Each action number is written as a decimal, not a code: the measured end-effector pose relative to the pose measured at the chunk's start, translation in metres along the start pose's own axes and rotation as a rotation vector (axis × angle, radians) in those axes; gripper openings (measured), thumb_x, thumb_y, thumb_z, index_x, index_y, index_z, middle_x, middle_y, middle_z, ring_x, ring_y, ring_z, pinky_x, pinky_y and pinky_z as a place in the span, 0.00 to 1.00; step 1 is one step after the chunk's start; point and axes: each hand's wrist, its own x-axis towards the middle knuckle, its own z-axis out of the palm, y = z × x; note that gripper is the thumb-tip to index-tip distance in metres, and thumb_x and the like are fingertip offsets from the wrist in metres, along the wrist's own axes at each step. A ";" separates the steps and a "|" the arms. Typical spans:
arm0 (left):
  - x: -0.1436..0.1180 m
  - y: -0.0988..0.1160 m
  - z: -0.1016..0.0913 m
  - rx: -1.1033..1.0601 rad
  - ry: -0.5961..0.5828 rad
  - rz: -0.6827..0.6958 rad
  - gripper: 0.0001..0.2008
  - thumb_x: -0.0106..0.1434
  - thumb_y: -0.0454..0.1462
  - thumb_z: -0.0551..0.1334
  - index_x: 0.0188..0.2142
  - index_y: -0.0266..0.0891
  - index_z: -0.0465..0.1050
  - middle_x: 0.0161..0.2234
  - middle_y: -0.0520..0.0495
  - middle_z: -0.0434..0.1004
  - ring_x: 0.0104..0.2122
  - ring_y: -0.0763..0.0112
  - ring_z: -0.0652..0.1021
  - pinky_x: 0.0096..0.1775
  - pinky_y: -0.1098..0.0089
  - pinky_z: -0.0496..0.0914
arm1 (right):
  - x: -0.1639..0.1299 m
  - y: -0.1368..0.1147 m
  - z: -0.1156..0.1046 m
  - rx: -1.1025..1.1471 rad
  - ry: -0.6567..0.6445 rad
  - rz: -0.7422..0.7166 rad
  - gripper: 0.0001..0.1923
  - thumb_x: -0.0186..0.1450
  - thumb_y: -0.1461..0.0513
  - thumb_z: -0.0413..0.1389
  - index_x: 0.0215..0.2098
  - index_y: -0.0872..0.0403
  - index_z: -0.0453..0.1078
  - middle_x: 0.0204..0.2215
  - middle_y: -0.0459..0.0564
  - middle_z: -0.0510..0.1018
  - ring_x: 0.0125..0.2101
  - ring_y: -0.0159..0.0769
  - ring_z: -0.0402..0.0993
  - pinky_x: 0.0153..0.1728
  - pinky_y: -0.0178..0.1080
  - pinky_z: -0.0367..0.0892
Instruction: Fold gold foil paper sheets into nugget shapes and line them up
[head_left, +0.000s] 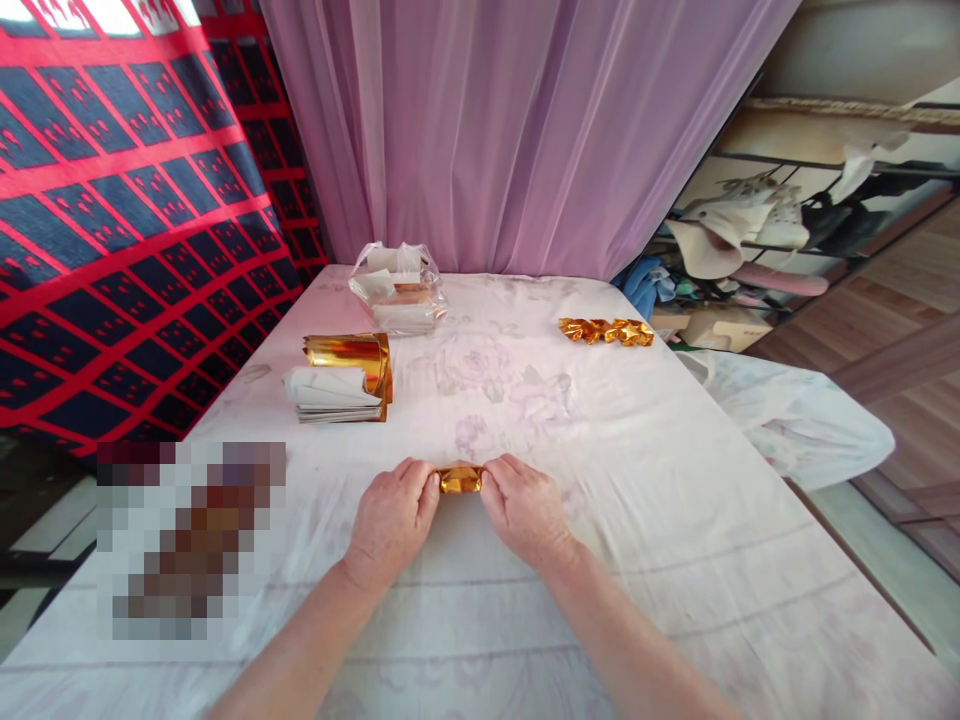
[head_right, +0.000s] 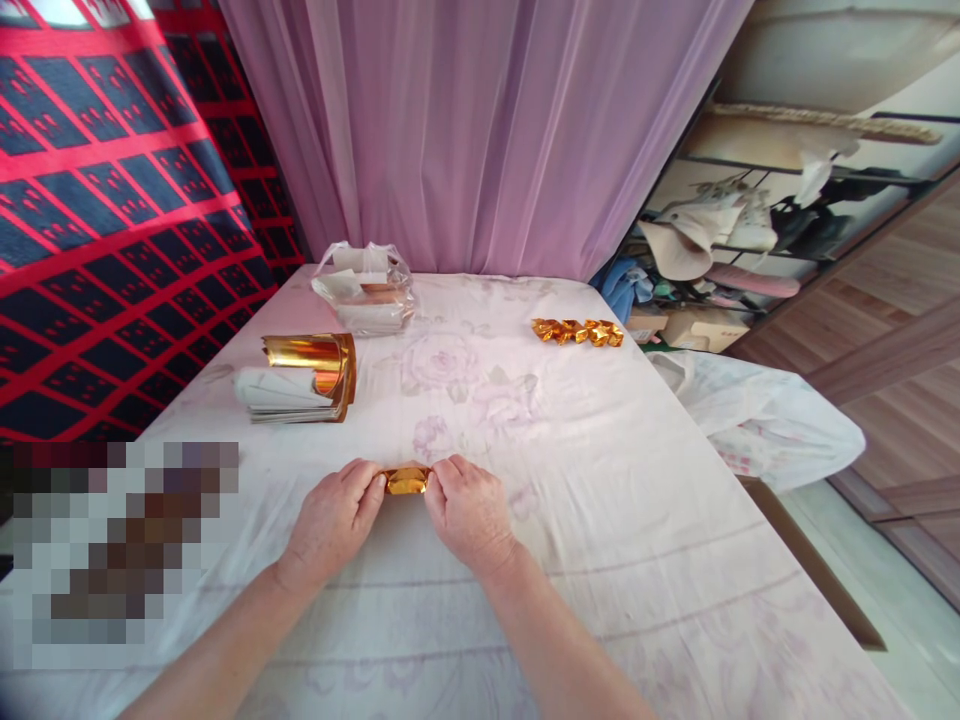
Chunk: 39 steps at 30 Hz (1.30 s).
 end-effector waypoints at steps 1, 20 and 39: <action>0.000 0.000 0.001 -0.009 -0.001 0.000 0.13 0.71 0.37 0.47 0.36 0.41 0.69 0.33 0.48 0.76 0.31 0.64 0.77 0.34 0.66 0.66 | 0.000 0.000 0.000 0.002 0.015 -0.001 0.14 0.68 0.66 0.45 0.27 0.53 0.67 0.23 0.46 0.73 0.24 0.31 0.70 0.27 0.35 0.55; -0.001 0.003 0.005 -0.287 0.094 0.016 0.12 0.69 0.40 0.45 0.31 0.43 0.62 0.28 0.51 0.69 0.28 0.67 0.73 0.30 0.68 0.65 | -0.002 -0.003 0.000 0.076 0.009 -0.002 0.15 0.69 0.65 0.44 0.27 0.53 0.65 0.23 0.46 0.72 0.23 0.30 0.69 0.27 0.35 0.56; 0.002 0.002 -0.010 -0.255 -0.067 0.034 0.14 0.69 0.40 0.46 0.34 0.42 0.67 0.32 0.49 0.74 0.32 0.67 0.76 0.34 0.68 0.66 | 0.004 0.005 -0.011 0.358 -0.071 0.088 0.15 0.67 0.63 0.44 0.22 0.51 0.60 0.20 0.43 0.68 0.22 0.30 0.65 0.25 0.34 0.55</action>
